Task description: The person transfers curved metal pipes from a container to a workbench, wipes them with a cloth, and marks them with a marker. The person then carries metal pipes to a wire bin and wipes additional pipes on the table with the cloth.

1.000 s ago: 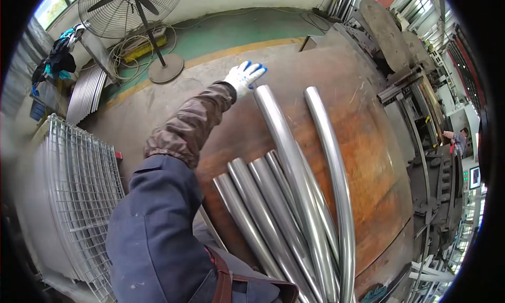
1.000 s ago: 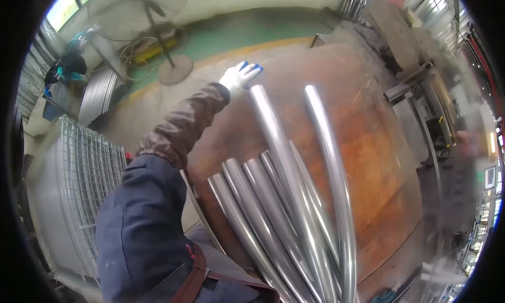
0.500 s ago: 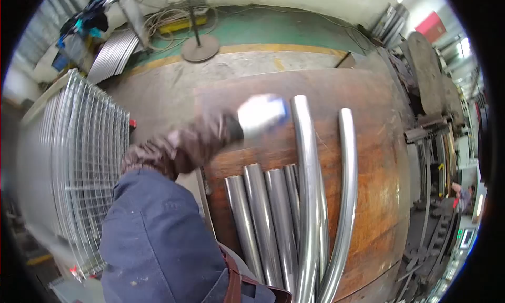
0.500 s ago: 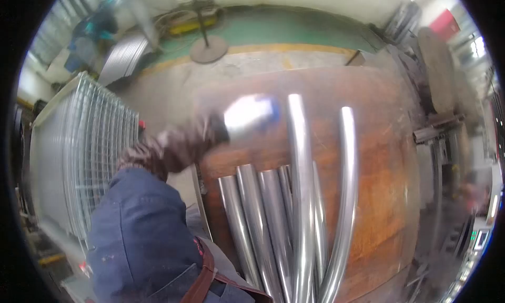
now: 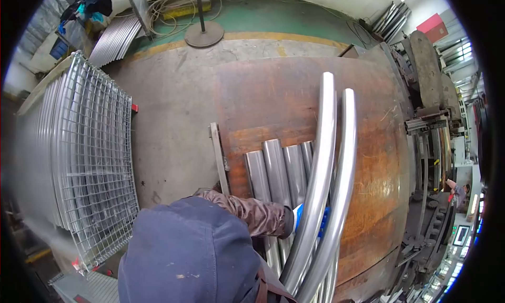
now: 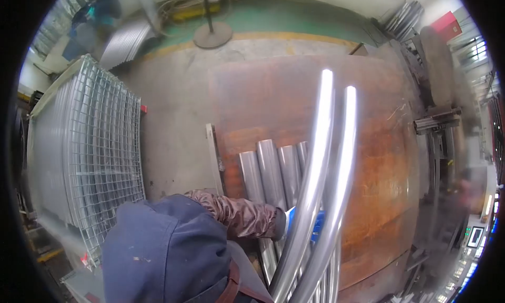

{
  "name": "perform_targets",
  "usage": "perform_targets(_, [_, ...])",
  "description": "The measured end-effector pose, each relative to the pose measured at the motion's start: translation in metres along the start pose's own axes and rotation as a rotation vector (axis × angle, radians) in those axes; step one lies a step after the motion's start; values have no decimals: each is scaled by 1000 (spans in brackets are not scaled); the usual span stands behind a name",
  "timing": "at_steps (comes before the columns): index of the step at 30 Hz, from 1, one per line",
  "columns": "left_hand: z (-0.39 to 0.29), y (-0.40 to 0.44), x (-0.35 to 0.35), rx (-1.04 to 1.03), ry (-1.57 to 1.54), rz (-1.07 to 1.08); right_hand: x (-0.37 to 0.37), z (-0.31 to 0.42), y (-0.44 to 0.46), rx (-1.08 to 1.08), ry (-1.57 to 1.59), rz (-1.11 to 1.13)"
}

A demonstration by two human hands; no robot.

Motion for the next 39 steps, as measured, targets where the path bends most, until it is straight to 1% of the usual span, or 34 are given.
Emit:
perform_targets(2, [4, -21, -8, -26, 325, -377, -3, -4, -5, 9, 12, 28])
perform_targets(4, [4, -46, -23, -103, 650, -750, -4, -8, -8, 36, 18, 71])
perform_targets(5, [8, -60, -30, -118, 694, -840, -3, -11, -11, 52, 19, 96])
perform_targets(6, [16, -71, -34, -142, 699, -851, -2, -15, -14, 67, 22, 124])
perform_targets(8, [37, -94, -45, -181, 664, -743, 1, -25, -22, 93, 34, 183])
perform_targets(10, [62, -116, -60, -248, 650, -504, 3, -34, -29, 124, 39, 246])
perform_targets(14, [124, -170, -121, -408, 676, 127, 6, -45, -42, 171, 62, 382])
perform_targets(16, [156, -198, -152, -455, 698, 336, 5, -49, -50, 188, 77, 435])
perform_targets(18, [190, -232, -185, -526, 782, 478, -4, -50, -55, 223, 84, 528])
perform_targets(21, [245, -303, -238, -740, 1087, 578, -23, -46, -57, 268, 109, 706])
perform_targets(24, [307, -364, -271, -924, 1334, 660, -39, -41, -53, 267, 208, 866])
perform_targets(26, [335, -418, -284, -885, 1455, 805, -67, -29, -44, 235, 353, 1025])
perform_targets(27, [347, -448, -294, -895, 1484, 825, -88, -6, -103, 251, 353, 1057])
perform_targets(28, [367, -480, -304, -874, 1673, 890, -109, 23, -184, 605, -284, 975])
perform_targets(29, [386, -513, -306, -847, 1863, 948, -124, 32, -238, 935, -916, 792])
perform_targets(31, [433, -590, -296, -978, 1878, 911, -170, 13, -293, 1889, -808, 899])
perform_targets(32, [467, -623, -283, -989, 1895, 916, -200, -2, -314, 1907, -798, 911])
perform_targets(33, [502, -658, -270, -1263, 1802, 838, -226, -16, -336, 1729, -626, 1048])
perform_targets(34, [536, -695, -262, -1510, 1682, 745, -210, -13, -430, 1737, -765, 1118])
perform_targets(35, [570, -717, -266, -1601, 1757, 699, -193, -10, -528, 1741, -902, 1190])
perform_targets(37, [634, -749, -272, -1753, 1822, 590, -212, -46, -555, 1497, -602, 1071])
perform_targets(38, [660, -761, -272, -1824, 1745, 596, -215, -56, -579, 1507, -500, 1058])
perform_targets(39, [683, -772, -279, -1876, 1662, 576, -216, -59, -611, 1621, -445, 1076])
Point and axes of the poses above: each hand's wrist, its own y-axis towards the middle knuckle, its own x-axis out of the back of the hand, z = x × y, the point moved 4 cm from there along y, towards the middle knuckle, and after that the axes turned 10 degrees about z, right-handed, at the moved point
